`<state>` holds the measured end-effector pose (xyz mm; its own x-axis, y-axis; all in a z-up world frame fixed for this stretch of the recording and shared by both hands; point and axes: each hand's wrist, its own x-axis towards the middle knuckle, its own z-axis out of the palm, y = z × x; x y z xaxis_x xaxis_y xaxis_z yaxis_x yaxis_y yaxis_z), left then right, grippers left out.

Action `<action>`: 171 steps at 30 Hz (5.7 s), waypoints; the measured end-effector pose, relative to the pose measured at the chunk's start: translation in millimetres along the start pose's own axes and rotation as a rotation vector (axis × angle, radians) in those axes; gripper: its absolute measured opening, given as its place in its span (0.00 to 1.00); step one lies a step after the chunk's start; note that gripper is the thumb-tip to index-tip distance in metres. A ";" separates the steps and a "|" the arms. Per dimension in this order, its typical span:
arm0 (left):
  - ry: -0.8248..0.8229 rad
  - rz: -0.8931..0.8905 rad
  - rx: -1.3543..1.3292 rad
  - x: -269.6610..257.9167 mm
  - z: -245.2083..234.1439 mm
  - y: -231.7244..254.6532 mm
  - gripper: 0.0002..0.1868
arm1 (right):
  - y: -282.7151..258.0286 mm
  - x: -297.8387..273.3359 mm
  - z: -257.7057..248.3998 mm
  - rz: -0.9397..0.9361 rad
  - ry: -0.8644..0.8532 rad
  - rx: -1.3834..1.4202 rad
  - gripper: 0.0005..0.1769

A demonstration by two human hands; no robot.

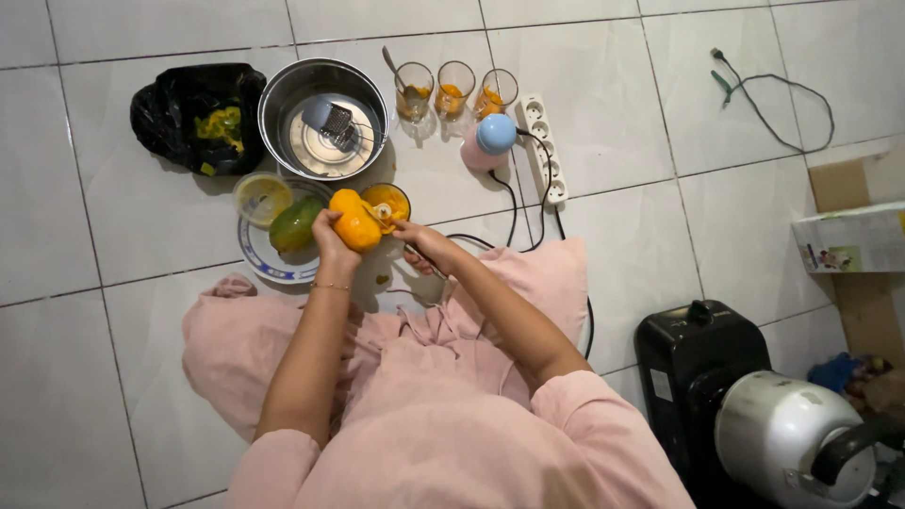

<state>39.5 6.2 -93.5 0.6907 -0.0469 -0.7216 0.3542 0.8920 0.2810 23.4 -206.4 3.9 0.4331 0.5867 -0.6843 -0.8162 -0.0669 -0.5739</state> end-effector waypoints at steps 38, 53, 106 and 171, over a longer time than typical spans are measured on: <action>-0.342 0.019 0.113 -148.3 90.1 41.2 0.26 | -54.8 -98.6 80.8 -0.615 0.225 -1.006 0.49; -0.347 0.038 0.078 -154.7 84.8 39.0 0.25 | -54.4 -102.6 96.4 -0.637 0.313 -1.103 0.47; -0.194 0.029 0.157 -148.0 60.0 70.1 0.29 | 10.3 45.0 -57.6 -0.534 0.819 -1.658 0.42; -0.392 0.090 0.079 -173.4 81.7 38.0 0.25 | -57.2 -105.4 99.3 -0.637 0.321 -0.918 0.54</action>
<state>-15.3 11.5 94.0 0.9037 -0.1521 -0.4003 0.3185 0.8636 0.3909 -13.5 -184.3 153.5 0.8496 0.5023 -0.1611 0.1117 -0.4697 -0.8757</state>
